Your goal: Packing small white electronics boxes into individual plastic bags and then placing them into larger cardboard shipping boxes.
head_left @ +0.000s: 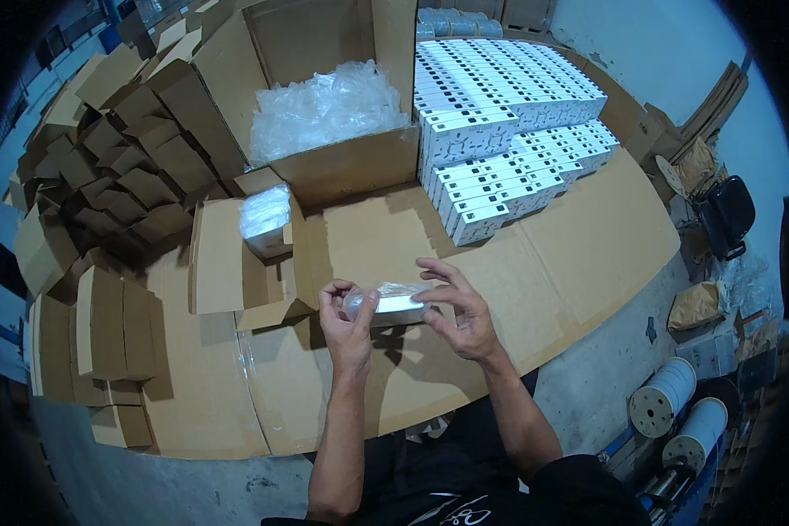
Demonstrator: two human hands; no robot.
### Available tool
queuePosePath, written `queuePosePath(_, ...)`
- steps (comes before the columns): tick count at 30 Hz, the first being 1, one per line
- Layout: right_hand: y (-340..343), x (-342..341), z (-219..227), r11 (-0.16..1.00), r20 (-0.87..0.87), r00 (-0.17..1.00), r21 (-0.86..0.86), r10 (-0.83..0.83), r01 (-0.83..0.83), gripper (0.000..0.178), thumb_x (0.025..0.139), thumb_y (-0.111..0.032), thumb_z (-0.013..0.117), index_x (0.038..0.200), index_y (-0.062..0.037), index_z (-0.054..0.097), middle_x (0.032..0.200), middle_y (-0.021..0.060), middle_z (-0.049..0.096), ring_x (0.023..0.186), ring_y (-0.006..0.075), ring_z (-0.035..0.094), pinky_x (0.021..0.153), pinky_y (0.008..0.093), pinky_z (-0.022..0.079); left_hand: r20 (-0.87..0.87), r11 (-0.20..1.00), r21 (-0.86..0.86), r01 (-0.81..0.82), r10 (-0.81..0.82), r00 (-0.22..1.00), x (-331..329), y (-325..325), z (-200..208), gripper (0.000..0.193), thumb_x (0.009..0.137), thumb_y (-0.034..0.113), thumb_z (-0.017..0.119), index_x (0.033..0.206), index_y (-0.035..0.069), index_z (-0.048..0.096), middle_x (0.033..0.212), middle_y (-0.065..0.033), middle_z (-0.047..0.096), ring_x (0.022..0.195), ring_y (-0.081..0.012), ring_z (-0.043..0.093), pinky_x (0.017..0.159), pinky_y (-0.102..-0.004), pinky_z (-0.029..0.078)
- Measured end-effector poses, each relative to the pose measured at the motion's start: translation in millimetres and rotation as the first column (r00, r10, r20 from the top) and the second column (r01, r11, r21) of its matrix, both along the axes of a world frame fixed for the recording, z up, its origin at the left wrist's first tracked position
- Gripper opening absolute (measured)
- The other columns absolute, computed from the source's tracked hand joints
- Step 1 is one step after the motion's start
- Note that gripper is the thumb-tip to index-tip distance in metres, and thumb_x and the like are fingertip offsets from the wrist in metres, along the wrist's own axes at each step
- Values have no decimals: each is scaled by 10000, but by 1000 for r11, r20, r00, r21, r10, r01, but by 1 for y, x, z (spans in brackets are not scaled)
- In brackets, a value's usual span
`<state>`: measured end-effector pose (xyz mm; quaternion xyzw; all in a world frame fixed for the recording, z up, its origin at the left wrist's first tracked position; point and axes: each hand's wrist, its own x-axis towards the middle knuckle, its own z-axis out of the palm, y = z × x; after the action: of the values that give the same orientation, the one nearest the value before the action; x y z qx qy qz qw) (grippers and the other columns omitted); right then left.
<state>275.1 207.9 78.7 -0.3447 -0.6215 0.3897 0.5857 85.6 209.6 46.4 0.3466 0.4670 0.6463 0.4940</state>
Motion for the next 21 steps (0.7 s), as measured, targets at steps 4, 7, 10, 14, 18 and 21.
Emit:
queuePosePath(4, 4, 2, -6, 993, 342, 934, 19, 104, -117, 288, 848, -66, 774, 1135, -95, 766, 1206, 120, 688, 1059, 237, 636, 877, 374, 538, 10, 995, 90, -47, 46, 999, 5, 0, 5, 430, 866, 56, 784, 1192, 58, 503, 1118, -76, 540, 1019, -142, 557, 884, -294, 479)
queuePosePath(7, 4, -1, -3, 976, 323, 935, -198, 147, -85, 308, 856, -21, 743, 1163, -44, 737, 1189, 124, 702, 1041, 205, 660, 875, 340, 543, -173, 998, 52, -44, 52, 983, 2, -6, 17, 583, 882, -9, 744, 1356, 59, 411, 1230, -92, 524, 1116, -169, 552, 916, -302, 481)
queuePosePath(10, 4, -2, -6, 958, 232, 959, -268, 164, -99, 284, 880, -52, 754, 1163, -74, 746, 1114, 89, 720, 911, 153, 670, 703, 284, 556, -321, 979, 202, -29, 94, 942, -4, -7, 19, 539, 867, 0, 747, 1351, 75, 520, 1300, -115, 509, 1201, -229, 535, 997, -344, 458)
queuePosePath(14, 7, -2, -10, 948, 157, 970, -291, 183, -131, 281, 892, -46, 741, 1173, -61, 736, 1128, 90, 713, 925, 147, 677, 711, 270, 569, -834, 879, 387, 277, 206, 512, -19, -4, 46, 320, 804, 49, 799, 1113, 118, 751, 1335, -105, 558, 1261, -301, 508, 1057, -412, 433)
queuePosePath(18, 9, 0, -12, 957, 154, 972, -256, 180, -137, 288, 889, -47, 741, 1177, -47, 726, 1174, 110, 693, 1025, 183, 682, 802, 296, 599, -880, 882, 240, 406, 22, 474, -24, -2, 56, 285, 767, 82, 830, 1048, 101, 787, 1227, -71, 671, 1203, -287, 555, 1011, -406, 473)
queuePosePath(21, 10, 1, -11, 955, 146, 971, -258, 187, -145, 281, 888, -50, 741, 1168, -43, 724, 1197, 116, 685, 1068, 202, 676, 830, 318, 608, -770, 897, 140, 418, -167, 615, -29, 2, 45, 274, 774, 76, 826, 1043, 66, 776, 1101, -83, 716, 1060, -267, 635, 938, -375, 516)
